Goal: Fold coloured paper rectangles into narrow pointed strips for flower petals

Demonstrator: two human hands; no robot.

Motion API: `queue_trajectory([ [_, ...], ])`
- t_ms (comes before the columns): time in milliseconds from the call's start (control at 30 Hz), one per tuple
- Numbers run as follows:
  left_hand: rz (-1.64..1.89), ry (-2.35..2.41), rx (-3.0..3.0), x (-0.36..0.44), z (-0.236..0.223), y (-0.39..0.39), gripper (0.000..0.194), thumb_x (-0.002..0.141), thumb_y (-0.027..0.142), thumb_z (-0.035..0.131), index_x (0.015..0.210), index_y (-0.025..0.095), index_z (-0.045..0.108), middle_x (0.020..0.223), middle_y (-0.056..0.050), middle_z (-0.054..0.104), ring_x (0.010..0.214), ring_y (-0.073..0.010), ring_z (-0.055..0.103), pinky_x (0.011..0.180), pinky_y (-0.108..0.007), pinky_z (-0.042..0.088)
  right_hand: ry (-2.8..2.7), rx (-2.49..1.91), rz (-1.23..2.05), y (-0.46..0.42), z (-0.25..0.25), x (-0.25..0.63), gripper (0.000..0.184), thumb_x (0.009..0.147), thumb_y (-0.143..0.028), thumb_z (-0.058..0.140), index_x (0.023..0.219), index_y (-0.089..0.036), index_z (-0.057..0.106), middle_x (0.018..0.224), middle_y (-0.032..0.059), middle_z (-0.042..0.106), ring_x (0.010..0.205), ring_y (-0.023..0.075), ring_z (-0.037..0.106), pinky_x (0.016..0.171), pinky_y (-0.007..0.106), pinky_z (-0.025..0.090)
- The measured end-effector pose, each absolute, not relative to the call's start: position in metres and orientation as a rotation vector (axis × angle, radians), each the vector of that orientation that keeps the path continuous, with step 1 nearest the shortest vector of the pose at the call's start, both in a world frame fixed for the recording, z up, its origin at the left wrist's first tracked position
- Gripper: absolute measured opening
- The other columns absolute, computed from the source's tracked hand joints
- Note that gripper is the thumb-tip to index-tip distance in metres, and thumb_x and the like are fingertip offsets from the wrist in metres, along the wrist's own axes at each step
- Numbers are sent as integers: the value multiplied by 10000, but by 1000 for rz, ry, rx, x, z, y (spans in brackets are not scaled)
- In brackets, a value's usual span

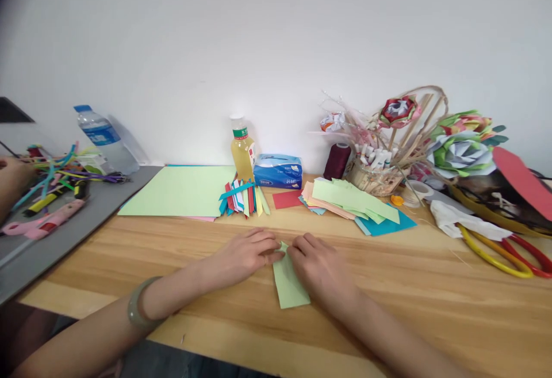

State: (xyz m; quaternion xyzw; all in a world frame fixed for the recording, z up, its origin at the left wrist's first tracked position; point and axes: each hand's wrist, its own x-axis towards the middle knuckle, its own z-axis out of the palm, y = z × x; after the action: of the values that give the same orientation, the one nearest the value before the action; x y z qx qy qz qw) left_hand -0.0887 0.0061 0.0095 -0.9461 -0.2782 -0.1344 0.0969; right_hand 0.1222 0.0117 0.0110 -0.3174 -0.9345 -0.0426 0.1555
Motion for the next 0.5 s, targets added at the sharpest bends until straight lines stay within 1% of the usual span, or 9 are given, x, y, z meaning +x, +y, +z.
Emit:
queue_trajectory([
  [100, -435, -934, -2782, -88, 7, 6, 239, 952, 282, 377, 1019, 180, 583, 947, -47, 531, 977, -182, 472, 846, -308, 404, -2674, -917, -53, 13, 10, 123, 179, 835, -82, 488, 936, -151, 619, 826, 76, 569, 793, 211, 508, 671, 318, 439],
  [200, -402, -948, -2794, -89, 9, 6, 234, 946, 295, 390, 1040, 204, 583, 932, -43, 503, 985, -190, 453, 822, -305, 404, -2713, -956, -47, 14, 9, 122, 238, 825, -56, 484, 1005, -158, 600, 868, 78, 557, 808, 216, 501, 664, 321, 433],
  [333, -374, -932, -2826, -89, 14, 6, 225, 946, 266, 392, 1049, 207, 583, 932, -41, 501, 983, -185, 443, 834, -300, 400, -2763, -1021, -47, 15, 12, 121, 258, 795, -25, 491, 985, -162, 599, 878, 79, 543, 804, 215, 496, 658, 320, 425],
  [500, -445, -980, -2813, -88, 8, 5, 251, 954, 295, 366, 1039, 202, 582, 942, -50, 508, 973, -184, 452, 823, -306, 406, -2792, -933, 107, 16, 18, 127, 273, 817, -41, 466, 1026, -159, 598, 895, 88, 548, 831, 209, 497, 702, 319, 431],
])
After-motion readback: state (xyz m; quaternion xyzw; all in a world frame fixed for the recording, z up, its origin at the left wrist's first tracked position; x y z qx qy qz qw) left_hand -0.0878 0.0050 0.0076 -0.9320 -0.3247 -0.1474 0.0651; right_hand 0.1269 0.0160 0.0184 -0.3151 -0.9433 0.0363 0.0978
